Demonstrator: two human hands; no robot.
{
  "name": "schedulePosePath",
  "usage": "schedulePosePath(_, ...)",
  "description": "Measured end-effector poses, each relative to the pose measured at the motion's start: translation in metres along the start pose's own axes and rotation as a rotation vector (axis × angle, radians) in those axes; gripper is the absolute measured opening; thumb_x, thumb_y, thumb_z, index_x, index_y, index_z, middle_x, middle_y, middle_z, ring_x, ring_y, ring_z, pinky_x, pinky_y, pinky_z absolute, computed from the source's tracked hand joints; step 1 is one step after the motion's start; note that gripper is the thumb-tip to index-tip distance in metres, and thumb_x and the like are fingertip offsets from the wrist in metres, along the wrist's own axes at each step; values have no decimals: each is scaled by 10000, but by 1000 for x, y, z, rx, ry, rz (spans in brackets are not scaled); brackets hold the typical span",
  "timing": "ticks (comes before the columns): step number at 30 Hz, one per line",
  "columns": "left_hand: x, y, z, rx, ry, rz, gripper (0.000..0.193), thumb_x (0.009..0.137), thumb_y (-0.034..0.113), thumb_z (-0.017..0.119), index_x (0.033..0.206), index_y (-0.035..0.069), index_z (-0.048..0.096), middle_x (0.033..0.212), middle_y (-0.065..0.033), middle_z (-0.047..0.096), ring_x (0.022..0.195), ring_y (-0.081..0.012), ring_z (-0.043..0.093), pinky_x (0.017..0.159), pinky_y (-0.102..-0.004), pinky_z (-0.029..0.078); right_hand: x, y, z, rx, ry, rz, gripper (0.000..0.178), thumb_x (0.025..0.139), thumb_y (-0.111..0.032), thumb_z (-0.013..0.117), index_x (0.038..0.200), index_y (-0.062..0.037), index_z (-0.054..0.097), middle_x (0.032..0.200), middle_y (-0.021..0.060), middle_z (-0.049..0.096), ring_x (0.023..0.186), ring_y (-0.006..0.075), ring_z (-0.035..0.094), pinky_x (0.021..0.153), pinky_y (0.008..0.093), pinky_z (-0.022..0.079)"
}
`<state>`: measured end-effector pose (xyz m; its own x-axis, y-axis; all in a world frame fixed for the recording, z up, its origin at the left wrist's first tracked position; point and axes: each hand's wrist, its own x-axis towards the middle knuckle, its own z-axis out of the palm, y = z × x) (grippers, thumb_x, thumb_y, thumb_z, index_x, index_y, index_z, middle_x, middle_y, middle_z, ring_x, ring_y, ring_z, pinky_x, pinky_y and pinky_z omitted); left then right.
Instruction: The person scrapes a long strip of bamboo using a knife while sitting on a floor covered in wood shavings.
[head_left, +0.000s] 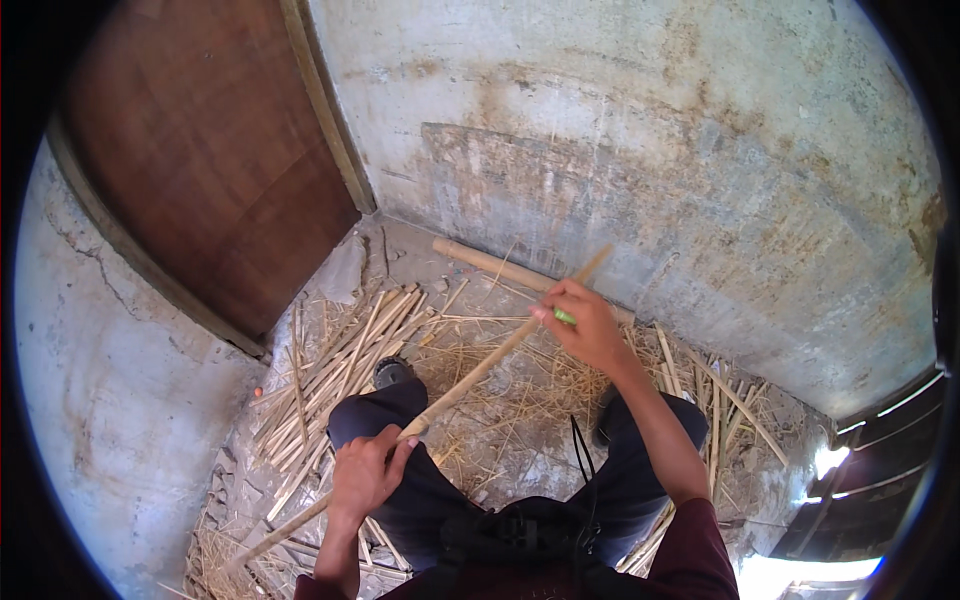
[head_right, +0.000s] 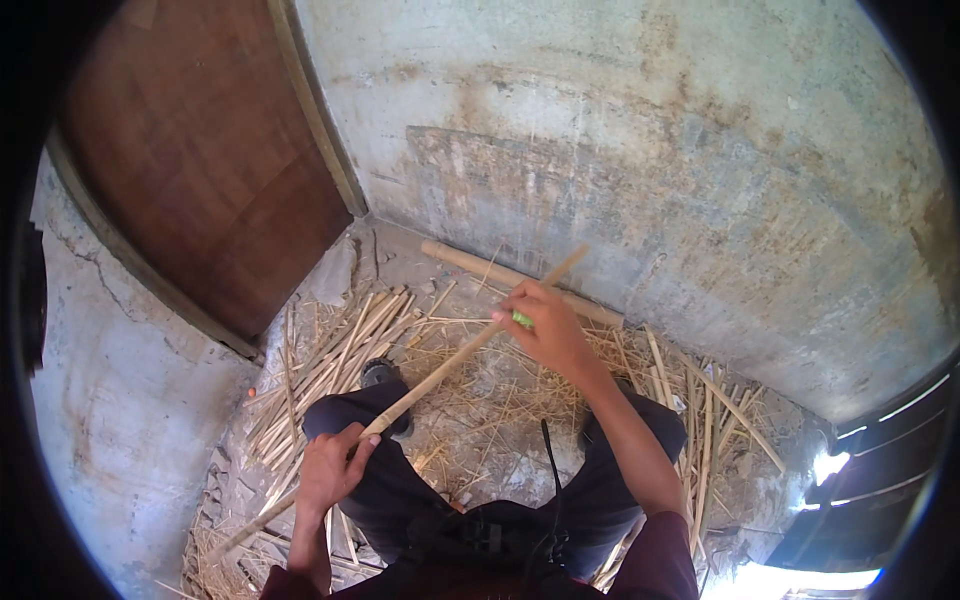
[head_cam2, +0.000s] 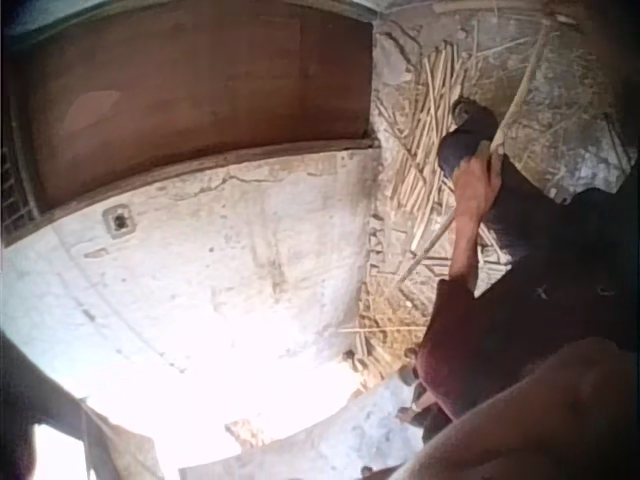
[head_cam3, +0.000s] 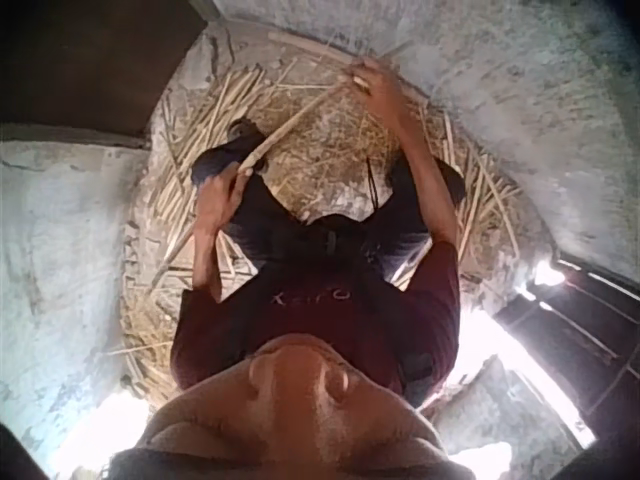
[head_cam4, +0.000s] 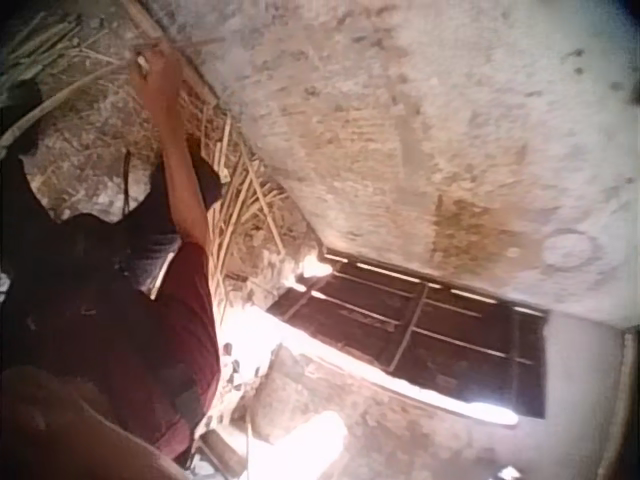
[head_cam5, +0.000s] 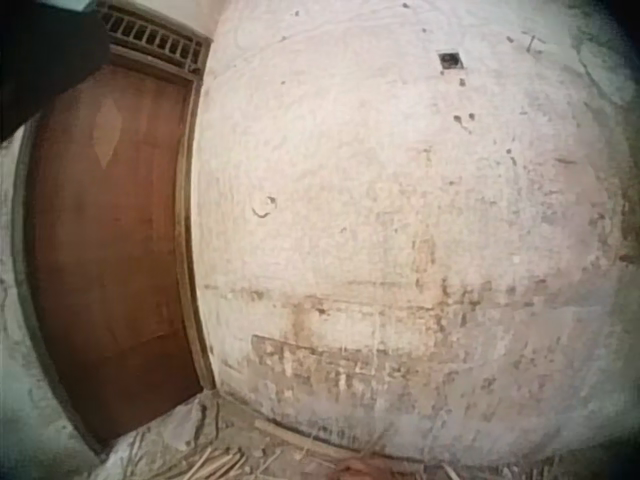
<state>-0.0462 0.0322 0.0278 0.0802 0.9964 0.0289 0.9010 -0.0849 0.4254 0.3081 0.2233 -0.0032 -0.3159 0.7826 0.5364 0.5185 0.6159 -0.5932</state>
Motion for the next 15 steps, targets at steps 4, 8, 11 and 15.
schedulePosePath(4, 5, 9, -9, 21, 34, 40, 307, 1034, 378, 703, 917, 94, 710, 655, -161, 665, 691, -426, 694, 650, -536, 518, -4, -11, 15, 12, -176, -88, 251, 1023, -268, 759, 1104, -37, 818, 1020, 120, 761, 882, 265, 729, 788, 381, 567)
schedulePosePath(8, 10, 13, -22, 102, 56, 57, 305, 1017, 405, 722, 921, 116, 721, 658, -131, 676, 681, -394, 703, 648, -513, 528, 2, -11, 4, 67, -469, 2, 270, 986, -288, 803, 1105, -46, 820, 1010, 93, 769, 887, 269, 738, 797, 363, 576)
schedulePosePath(11, 17, 23, -31, 71, 40, 36, 313, 1028, 411, 705, 925, 115, 712, 724, -132, 703, 735, -388, 714, 670, -513, 524, -3, -7, 1, 98, -432, -23, 281, 941, -277, 852, 1090, -40, 817, 977, 86, 767, 891, 262, 749, 806, 357, 583)
schedulePosePath(15, 21, 25, -29, -103, 20, 49, 310, 1081, 361, 638, 966, 77, 678, 829, -179, 717, 819, -420, 709, 722, -538, 514, -4, -9, 2, 138, -162, 6, 292, 908, -317, 866, 1050, -67, 818, 1048, 80, 757, 941, 279, 750, 817, 392, 579)
